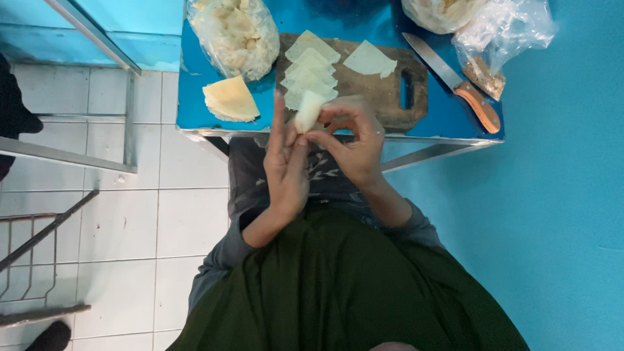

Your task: The person sits at a small blue table and tears pieces off a large clump of dried cracker sheets, placing each separated piece onto a wooden cutting board. After building a stack of pieces, the person transfers them into a plastic bag on the table.

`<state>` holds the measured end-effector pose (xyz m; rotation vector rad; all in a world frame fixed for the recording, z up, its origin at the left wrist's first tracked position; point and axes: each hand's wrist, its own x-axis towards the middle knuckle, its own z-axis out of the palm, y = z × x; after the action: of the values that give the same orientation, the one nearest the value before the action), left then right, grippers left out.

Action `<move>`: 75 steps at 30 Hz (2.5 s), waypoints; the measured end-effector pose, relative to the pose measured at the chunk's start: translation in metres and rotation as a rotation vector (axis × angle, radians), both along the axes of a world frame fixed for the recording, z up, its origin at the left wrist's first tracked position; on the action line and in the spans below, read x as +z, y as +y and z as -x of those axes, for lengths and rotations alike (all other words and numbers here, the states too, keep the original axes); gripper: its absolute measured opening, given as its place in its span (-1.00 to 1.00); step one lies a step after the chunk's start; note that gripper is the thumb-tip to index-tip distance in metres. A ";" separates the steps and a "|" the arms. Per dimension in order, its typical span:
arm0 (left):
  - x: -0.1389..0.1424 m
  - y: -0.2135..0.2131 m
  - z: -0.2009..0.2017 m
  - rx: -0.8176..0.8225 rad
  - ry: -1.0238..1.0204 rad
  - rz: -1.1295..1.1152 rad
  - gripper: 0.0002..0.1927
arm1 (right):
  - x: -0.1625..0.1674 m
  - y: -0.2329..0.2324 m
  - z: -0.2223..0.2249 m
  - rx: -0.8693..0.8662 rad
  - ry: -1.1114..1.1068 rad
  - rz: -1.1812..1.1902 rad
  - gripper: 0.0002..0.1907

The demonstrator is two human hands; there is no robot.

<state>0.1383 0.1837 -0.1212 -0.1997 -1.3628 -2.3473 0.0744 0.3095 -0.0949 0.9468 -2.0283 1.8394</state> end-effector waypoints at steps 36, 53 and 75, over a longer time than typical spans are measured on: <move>-0.035 -0.043 -0.010 0.253 -0.225 -0.356 -0.37 | -0.039 0.134 0.099 -0.058 -0.510 0.633 -0.65; -0.042 -0.043 -0.016 0.225 -0.296 -0.294 -0.39 | -0.017 0.092 0.118 -0.341 0.852 -0.831 -0.70; -0.036 -0.038 -0.018 0.066 -0.238 -0.333 -0.43 | -0.009 0.086 0.106 -0.251 0.463 -0.731 -0.62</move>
<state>0.1565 0.1458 -0.1574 0.2251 -1.0325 -2.5579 -0.0317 0.3957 -0.1034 1.0794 -2.3701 0.6454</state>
